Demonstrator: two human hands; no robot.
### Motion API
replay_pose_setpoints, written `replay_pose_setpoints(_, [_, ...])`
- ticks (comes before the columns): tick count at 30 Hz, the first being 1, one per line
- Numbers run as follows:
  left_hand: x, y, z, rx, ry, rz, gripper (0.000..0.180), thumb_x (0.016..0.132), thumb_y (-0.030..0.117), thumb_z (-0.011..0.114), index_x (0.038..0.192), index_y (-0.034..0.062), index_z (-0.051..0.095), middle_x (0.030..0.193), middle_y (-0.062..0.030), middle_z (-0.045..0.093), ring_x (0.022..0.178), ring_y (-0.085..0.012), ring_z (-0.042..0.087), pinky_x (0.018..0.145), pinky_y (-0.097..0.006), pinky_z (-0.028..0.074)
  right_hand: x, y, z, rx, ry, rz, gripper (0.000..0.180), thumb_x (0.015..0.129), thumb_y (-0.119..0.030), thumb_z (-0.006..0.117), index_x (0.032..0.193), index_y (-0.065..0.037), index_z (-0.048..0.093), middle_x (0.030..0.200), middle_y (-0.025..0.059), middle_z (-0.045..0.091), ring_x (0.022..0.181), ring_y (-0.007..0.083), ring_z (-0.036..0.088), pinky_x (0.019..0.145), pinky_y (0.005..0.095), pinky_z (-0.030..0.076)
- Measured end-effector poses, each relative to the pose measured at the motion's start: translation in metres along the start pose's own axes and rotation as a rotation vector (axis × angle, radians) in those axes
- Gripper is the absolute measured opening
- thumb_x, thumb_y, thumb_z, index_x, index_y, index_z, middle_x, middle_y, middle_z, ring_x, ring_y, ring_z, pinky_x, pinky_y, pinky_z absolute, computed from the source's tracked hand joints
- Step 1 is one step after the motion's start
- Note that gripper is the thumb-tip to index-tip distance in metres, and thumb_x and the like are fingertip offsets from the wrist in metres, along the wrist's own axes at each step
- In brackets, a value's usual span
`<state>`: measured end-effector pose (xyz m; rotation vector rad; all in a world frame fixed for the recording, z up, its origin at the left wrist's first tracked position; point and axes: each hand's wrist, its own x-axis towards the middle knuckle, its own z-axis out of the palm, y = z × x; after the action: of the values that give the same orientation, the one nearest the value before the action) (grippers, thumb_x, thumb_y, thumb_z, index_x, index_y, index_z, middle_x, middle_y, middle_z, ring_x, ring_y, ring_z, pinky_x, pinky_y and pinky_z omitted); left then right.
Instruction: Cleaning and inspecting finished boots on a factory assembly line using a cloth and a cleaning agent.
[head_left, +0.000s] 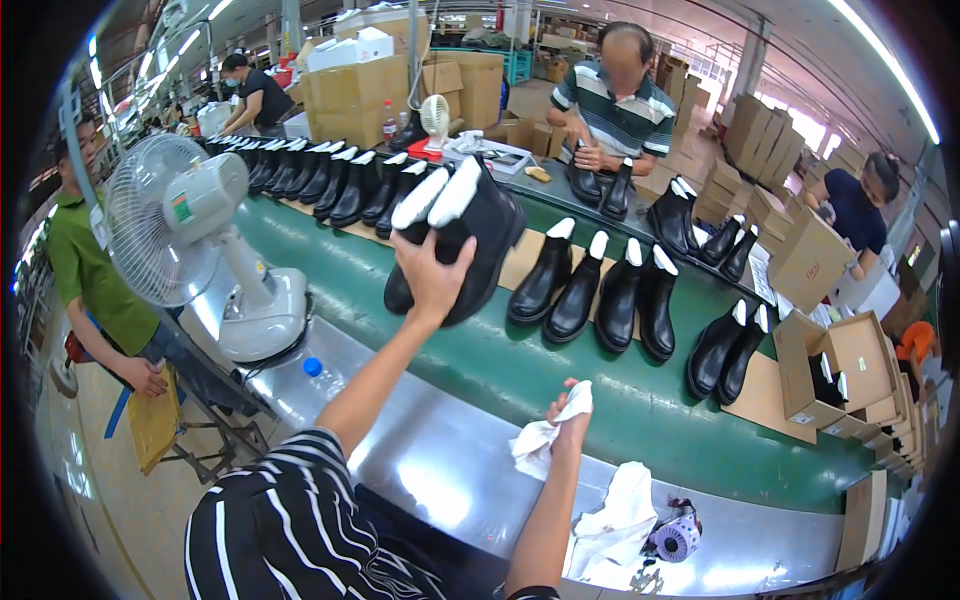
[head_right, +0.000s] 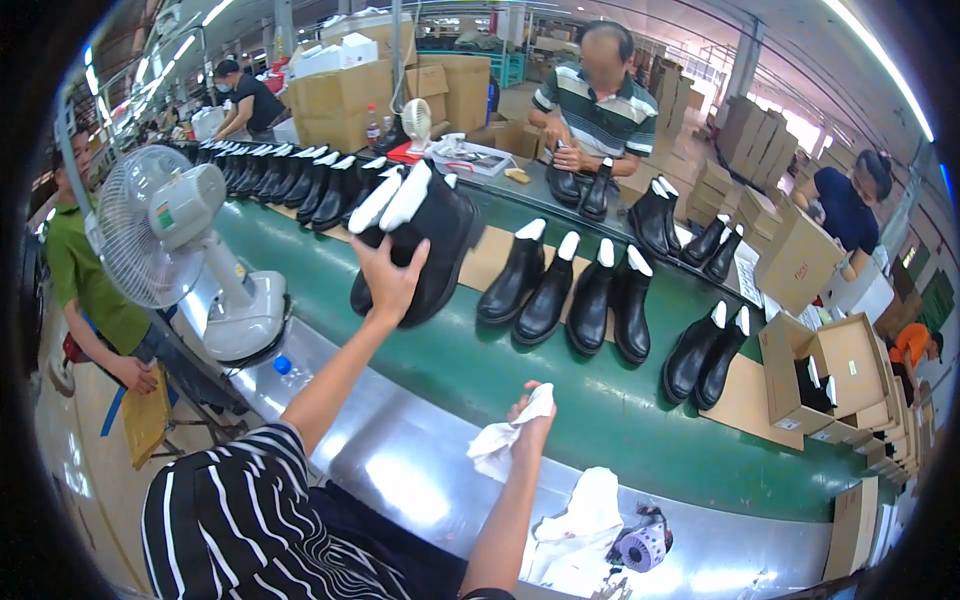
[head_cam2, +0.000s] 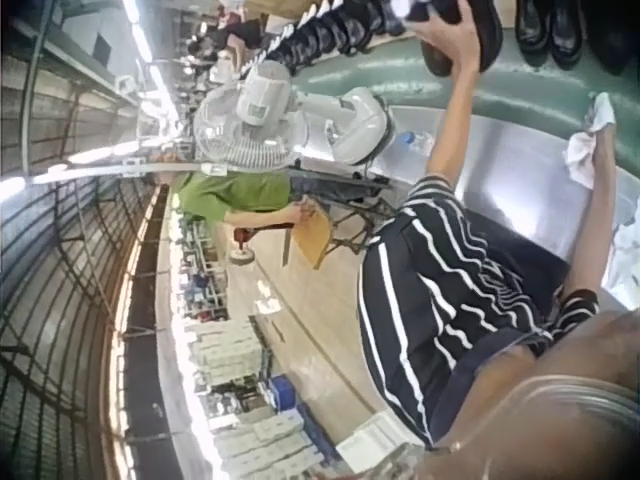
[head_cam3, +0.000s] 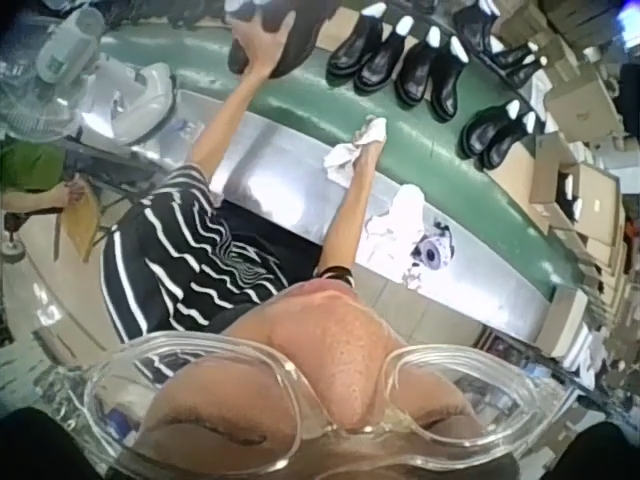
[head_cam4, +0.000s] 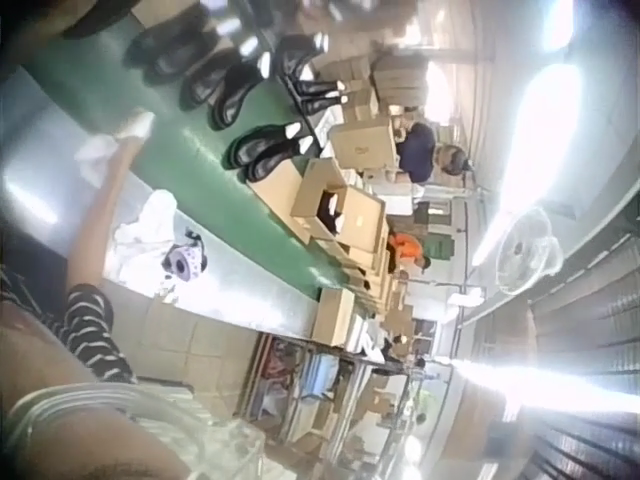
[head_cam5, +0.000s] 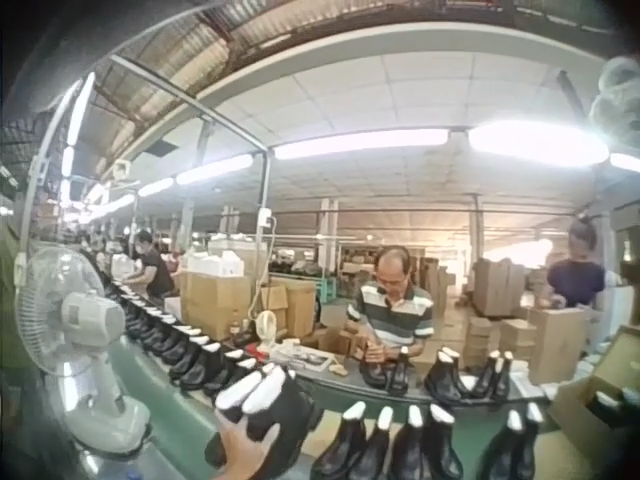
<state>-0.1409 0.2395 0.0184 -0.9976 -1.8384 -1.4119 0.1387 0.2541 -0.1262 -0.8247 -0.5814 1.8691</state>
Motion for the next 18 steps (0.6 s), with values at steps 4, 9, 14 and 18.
replay_pose_setpoints(4, [-0.046,0.012,-0.141,-0.161,-0.24,0.028,0.057,0.074,0.041,0.076,0.109,-0.0028,0.066,0.12,-0.0309,0.043,0.113,-0.0457,0.041,0.099,-0.049,0.035,-0.02,-0.003,-0.007,0.022,-0.334,-0.116,0.036,0.102,-0.044,0.042,0.114,-0.01,0.05,0.054,-0.0047,0.027,0.04,0.0069,0.023,0.037,0.0253,0.016])
replay_pose_setpoints(9, [-0.118,-0.008,-0.23,-0.182,-0.699,0.144,0.058,0.067,0.042,0.081,0.106,-0.0003,0.07,0.134,-0.0283,0.04,0.124,-0.0432,0.038,0.104,-0.05,0.033,-0.114,-0.02,0.06,-0.293,-0.396,-0.256,0.039,0.101,-0.029,0.045,0.132,-0.005,0.046,0.087,0.0023,0.054,0.044,0.0044,0.029,0.041,0.0203,0.024])
replay_pose_setpoints(14, [-0.145,-0.025,-0.237,-0.305,-0.824,0.228,0.057,0.067,0.043,0.083,0.097,-0.0037,0.071,0.137,-0.0313,0.035,0.126,-0.0473,0.036,0.107,-0.051,0.031,-0.151,0.002,0.051,-0.871,-0.468,-0.466,0.041,0.091,-0.017,0.052,0.127,0.002,0.056,0.114,0.0075,0.062,0.085,0.0101,0.05,0.075,0.0238,0.039])
replay_pose_setpoints(18, [-0.135,-0.027,-0.236,-0.408,-0.905,0.261,0.056,0.067,0.043,0.083,0.097,-0.0026,0.072,0.141,-0.0288,0.032,0.131,-0.0473,0.031,0.11,-0.053,0.028,-0.175,0.007,0.043,-0.937,-0.435,-0.547,0.041,0.083,-0.011,0.061,0.121,0.005,0.059,0.114,0.014,0.065,0.105,0.0206,0.06,0.09,0.0299,0.046])
